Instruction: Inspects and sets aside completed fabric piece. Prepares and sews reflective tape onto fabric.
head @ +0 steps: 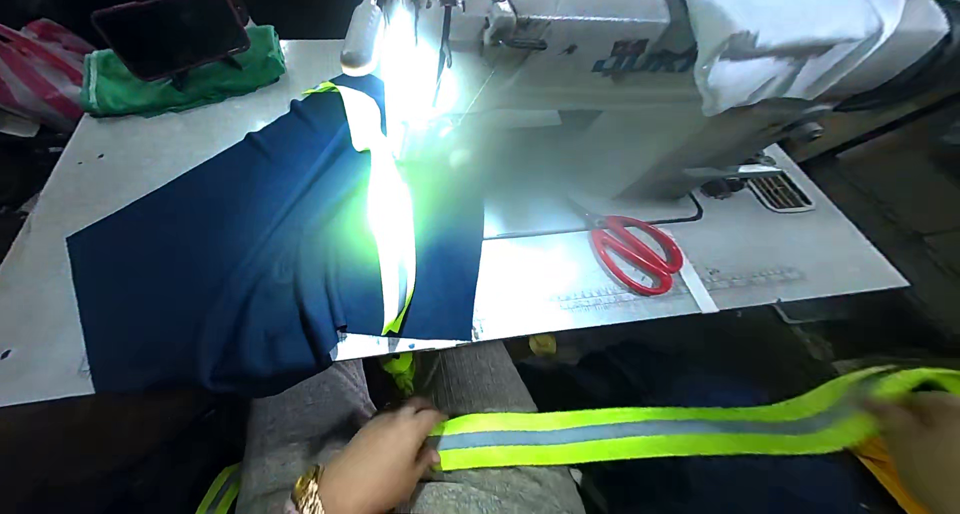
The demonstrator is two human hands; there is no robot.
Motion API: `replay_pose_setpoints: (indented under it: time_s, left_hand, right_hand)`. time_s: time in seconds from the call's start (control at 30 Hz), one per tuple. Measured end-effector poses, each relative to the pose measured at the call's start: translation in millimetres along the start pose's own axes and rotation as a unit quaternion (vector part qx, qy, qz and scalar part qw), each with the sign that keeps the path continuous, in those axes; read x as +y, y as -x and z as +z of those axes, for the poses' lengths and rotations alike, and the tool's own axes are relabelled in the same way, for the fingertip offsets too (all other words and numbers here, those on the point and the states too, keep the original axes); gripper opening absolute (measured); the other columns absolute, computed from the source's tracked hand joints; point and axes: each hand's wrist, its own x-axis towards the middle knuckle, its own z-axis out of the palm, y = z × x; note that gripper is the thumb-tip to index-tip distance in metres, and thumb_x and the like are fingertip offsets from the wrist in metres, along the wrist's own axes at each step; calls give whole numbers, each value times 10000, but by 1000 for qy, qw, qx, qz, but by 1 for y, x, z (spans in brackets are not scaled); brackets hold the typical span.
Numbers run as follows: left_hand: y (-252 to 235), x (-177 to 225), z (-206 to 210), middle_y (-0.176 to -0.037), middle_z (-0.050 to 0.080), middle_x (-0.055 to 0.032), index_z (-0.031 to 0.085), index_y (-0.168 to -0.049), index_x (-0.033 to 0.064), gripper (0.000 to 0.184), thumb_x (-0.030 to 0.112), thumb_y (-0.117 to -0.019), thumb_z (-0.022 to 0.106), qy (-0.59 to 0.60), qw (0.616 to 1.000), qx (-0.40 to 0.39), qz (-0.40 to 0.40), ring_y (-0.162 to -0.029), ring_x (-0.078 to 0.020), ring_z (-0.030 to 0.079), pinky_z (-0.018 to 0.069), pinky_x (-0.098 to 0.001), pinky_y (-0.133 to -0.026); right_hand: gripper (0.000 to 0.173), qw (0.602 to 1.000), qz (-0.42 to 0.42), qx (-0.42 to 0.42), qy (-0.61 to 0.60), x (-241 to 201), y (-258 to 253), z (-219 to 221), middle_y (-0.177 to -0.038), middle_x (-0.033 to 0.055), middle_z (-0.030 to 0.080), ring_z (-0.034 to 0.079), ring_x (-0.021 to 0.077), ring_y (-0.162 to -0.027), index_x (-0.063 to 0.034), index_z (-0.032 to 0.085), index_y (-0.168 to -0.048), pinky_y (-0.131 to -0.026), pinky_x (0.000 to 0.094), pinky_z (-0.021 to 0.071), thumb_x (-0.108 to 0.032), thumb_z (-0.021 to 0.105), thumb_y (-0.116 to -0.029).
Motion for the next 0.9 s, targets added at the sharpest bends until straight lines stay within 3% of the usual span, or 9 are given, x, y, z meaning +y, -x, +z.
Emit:
replay_pose_setpoints:
  time_s: [0.07,0.13,0.2,0.3,0.4,0.47,0.53,0.6,0.9]
  left_hand:
    - [15,24,-12,-1217,696,-117,694,-1239,111,246,153,-1013,606,-81,982,127,118,-1084,-294,695,577,-509,-897]
    - [33,52,-44,-1099,733,-32,725,-1133,176,223,100,-1019,549,-166,916,299,208,-993,-195,714,595,-403,-810]
    - [45,66,-86,-1244,692,7,687,-1209,274,301,109,-1024,517,-272,845,412,205,-1176,-183,647,549,-409,-950]
    - [39,55,-126,-1466,564,-64,664,-1310,309,413,85,-981,556,-387,799,421,185,-1421,-331,458,378,-584,-1131]
    - [17,37,-127,-1305,676,-73,760,-1134,202,257,95,-990,576,-429,777,409,212,-1284,-282,598,437,-544,-1111]
    - [8,29,-121,-1050,736,-39,760,-987,140,198,82,-988,571,-419,768,428,228,-1054,-206,696,534,-435,-998]
    - [6,21,-113,-965,720,-23,753,-987,125,185,87,-996,572,-371,783,446,226,-923,-168,692,567,-358,-868]
    - [5,14,-105,-991,731,-12,758,-1005,153,167,111,-1000,596,-330,795,458,222,-943,-153,702,579,-339,-829]
    - [12,10,-97,-1065,761,4,770,-1068,171,213,110,-1015,573,-321,808,439,224,-1112,-165,699,578,-322,-933]
  right_hand:
    - [427,991,-135,-17,-1,-11,3,28,-1176,385,637,625,561,-1105,121,623,-1244,-943,731,461,-238,467,-1076]
    - [338,938,-335,52,-74,-59,23,56,-1064,256,713,711,411,-955,28,703,-1169,-840,592,576,-233,516,-1065]
    - [257,853,-481,104,-174,-117,39,87,-985,78,726,706,206,-916,-99,743,-1070,-803,401,602,-260,544,-1049]
    - [191,763,-595,94,-235,-182,59,118,-1161,20,724,679,157,-1104,-184,734,-1123,-949,364,569,-213,563,-1044]
    - [189,735,-636,102,-213,-208,57,142,-1197,22,731,670,170,-1193,-172,748,-1107,-1051,407,541,-186,577,-1028]
    - [177,733,-635,104,-222,-209,51,151,-1185,10,731,659,164,-1211,-169,751,-1075,-1078,408,524,-199,583,-1030]
    - [167,732,-625,98,-251,-205,49,156,-1175,8,733,653,158,-1222,-159,756,-1049,-1097,400,517,-199,595,-1027]
    - [164,731,-619,96,-270,-203,49,159,-1177,12,733,649,161,-1234,-151,757,-1040,-1108,405,514,-189,598,-1024]
    - [165,736,-617,92,-263,-202,50,159,-1162,6,731,651,159,-1221,-163,756,-1040,-1098,400,518,-197,596,-1018]
